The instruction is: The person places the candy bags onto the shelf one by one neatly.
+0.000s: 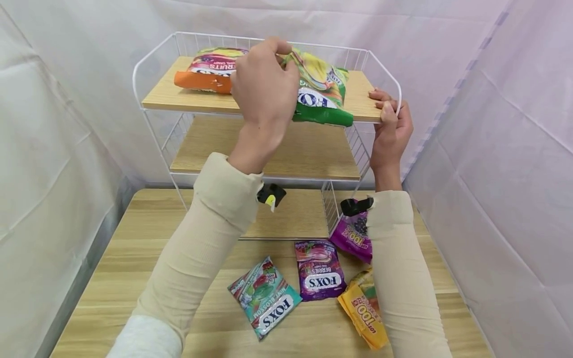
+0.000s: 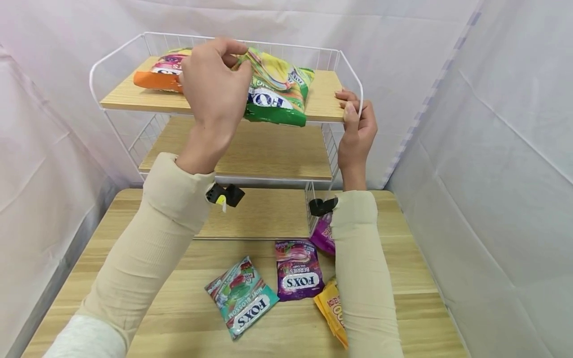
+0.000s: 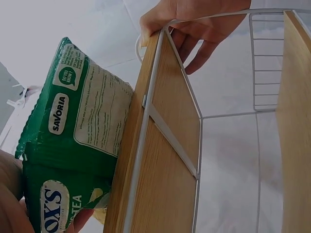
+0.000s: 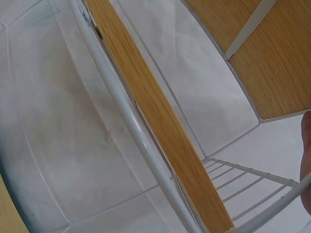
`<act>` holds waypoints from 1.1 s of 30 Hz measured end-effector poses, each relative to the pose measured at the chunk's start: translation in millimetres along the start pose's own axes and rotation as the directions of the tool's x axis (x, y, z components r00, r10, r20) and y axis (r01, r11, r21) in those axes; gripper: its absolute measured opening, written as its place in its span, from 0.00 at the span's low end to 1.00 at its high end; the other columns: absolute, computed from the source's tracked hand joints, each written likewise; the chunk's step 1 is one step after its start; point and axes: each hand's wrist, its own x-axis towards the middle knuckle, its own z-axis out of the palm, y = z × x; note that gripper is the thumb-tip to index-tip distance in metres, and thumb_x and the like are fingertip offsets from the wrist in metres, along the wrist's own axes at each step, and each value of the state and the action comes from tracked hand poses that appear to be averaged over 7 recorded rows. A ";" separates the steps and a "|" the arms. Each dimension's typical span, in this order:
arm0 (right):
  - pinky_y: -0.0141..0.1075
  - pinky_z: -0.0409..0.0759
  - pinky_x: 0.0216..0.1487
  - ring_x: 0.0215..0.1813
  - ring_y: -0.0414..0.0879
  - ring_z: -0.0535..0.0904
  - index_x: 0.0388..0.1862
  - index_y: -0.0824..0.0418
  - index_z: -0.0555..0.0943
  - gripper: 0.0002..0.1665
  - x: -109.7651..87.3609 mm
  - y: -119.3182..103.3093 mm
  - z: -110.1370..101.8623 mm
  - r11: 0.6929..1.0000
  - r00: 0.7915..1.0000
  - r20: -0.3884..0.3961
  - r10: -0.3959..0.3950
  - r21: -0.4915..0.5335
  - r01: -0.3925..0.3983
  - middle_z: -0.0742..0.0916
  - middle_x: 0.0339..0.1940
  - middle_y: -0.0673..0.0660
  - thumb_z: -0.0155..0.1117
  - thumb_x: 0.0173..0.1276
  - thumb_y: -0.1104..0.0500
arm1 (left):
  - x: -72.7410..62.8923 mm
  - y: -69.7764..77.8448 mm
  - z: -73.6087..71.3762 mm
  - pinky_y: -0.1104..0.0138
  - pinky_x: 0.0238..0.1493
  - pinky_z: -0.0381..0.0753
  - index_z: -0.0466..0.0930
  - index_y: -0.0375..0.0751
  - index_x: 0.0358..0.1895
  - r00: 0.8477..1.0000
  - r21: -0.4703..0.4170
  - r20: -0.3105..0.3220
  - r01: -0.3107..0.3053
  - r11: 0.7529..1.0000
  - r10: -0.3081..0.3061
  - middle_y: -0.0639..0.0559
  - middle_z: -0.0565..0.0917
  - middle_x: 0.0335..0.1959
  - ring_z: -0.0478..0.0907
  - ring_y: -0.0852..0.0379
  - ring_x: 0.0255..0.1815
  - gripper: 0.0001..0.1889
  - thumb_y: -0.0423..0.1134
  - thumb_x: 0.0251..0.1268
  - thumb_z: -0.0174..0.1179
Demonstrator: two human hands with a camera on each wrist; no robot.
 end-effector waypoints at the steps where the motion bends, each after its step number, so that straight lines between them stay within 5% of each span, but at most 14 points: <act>1: 0.44 0.74 0.58 0.63 0.57 0.72 0.33 0.65 0.73 0.07 -0.1 0.1 -0.1 1.000 1.000 0.000 0.002 -0.003 -0.002 0.82 0.48 0.68 0.49 0.66 0.62 | -0.2 -0.4 -0.2 0.68 0.33 0.72 0.84 0.44 0.49 1.000 -0.007 0.010 0.007 1.000 -0.007 0.52 0.87 0.40 0.81 0.60 0.37 0.12 0.38 0.66 0.56; 9: 0.44 0.75 0.56 0.63 0.57 0.72 0.33 0.62 0.74 0.07 -1.6 2.0 -0.8 1.000 1.000 0.024 -0.012 -0.025 0.013 0.82 0.48 0.69 0.49 0.66 0.61 | -8.4 -2.1 -5.6 0.70 0.30 0.71 0.80 0.44 0.56 0.998 0.014 0.051 -0.042 0.999 0.041 0.53 0.84 0.45 0.79 0.58 0.38 0.16 0.41 0.67 0.55; 13: 0.43 0.75 0.56 0.63 0.58 0.72 0.34 0.62 0.74 0.07 -1.9 3.3 -1.7 0.999 0.999 0.032 -0.023 -0.031 0.024 0.82 0.48 0.69 0.48 0.66 0.61 | -14.3 -4.2 -9.5 0.66 0.34 0.75 0.81 0.43 0.54 0.982 0.079 0.122 -0.152 0.985 0.142 0.50 0.81 0.51 0.79 0.54 0.41 0.16 0.43 0.67 0.56; 16: 0.43 0.76 0.55 0.63 0.58 0.72 0.34 0.62 0.74 0.07 -1.8 4.4 -1.9 0.999 0.999 0.028 -0.020 -0.026 0.021 0.82 0.48 0.69 0.48 0.66 0.61 | -19.0 -9.1 -12.9 0.64 0.42 0.75 0.82 0.42 0.52 0.955 0.102 0.165 -0.265 0.959 0.247 0.47 0.79 0.53 0.76 0.51 0.47 0.16 0.45 0.68 0.56; 20: 0.43 0.76 0.54 0.63 0.58 0.72 0.33 0.62 0.74 0.07 -1.6 5.2 -1.7 1.000 0.999 0.029 -0.019 -0.024 0.020 0.82 0.48 0.69 0.48 0.66 0.61 | -22.2 -18.6 -16.4 0.64 0.58 0.68 0.83 0.41 0.51 0.877 0.090 0.176 -0.467 0.880 0.447 0.46 0.78 0.54 0.72 0.50 0.57 0.18 0.49 0.69 0.54; 24: 0.43 0.76 0.54 0.63 0.58 0.72 0.33 0.62 0.74 0.07 -1.8 3.8 -0.6 0.999 0.999 0.026 -0.019 -0.029 0.019 0.82 0.48 0.69 0.48 0.65 0.61 | -22.3 -28.2 -17.1 0.64 0.67 0.59 0.84 0.40 0.48 0.749 0.068 0.177 -0.656 0.751 0.638 0.45 0.80 0.53 0.71 0.48 0.61 0.21 0.53 0.71 0.51; 29: 0.42 0.76 0.55 0.63 0.58 0.72 0.33 0.64 0.74 0.07 -2.3 1.3 1.1 1.000 1.000 0.011 -0.005 -0.007 0.005 0.83 0.47 0.68 0.48 0.65 0.62 | -25.5 -35.7 -18.7 0.61 0.71 0.50 0.84 0.41 0.48 0.608 0.110 0.219 -0.792 0.600 0.763 0.44 0.81 0.52 0.70 0.46 0.63 0.25 0.58 0.71 0.48; 31: 0.42 0.76 0.55 0.63 0.59 0.72 0.33 0.65 0.74 0.08 -2.3 1.1 1.2 1.000 1.000 0.012 -0.005 -0.002 0.006 0.83 0.47 0.68 0.48 0.66 0.62 | -28.4 -37.7 -18.9 0.59 0.71 0.52 0.83 0.41 0.50 0.569 0.126 0.243 -0.821 0.556 0.785 0.45 0.82 0.52 0.70 0.44 0.62 0.25 0.59 0.70 0.48; 33: 0.42 0.76 0.55 0.63 0.58 0.72 0.33 0.65 0.74 0.08 -2.2 0.9 1.0 1.000 1.000 0.011 -0.004 -0.004 0.004 0.83 0.47 0.68 0.47 0.66 0.62 | -31.6 -39.0 -18.6 0.57 0.70 0.54 0.82 0.42 0.52 0.551 0.135 0.274 -0.833 0.536 0.788 0.45 0.81 0.53 0.70 0.44 0.62 0.24 0.57 0.70 0.50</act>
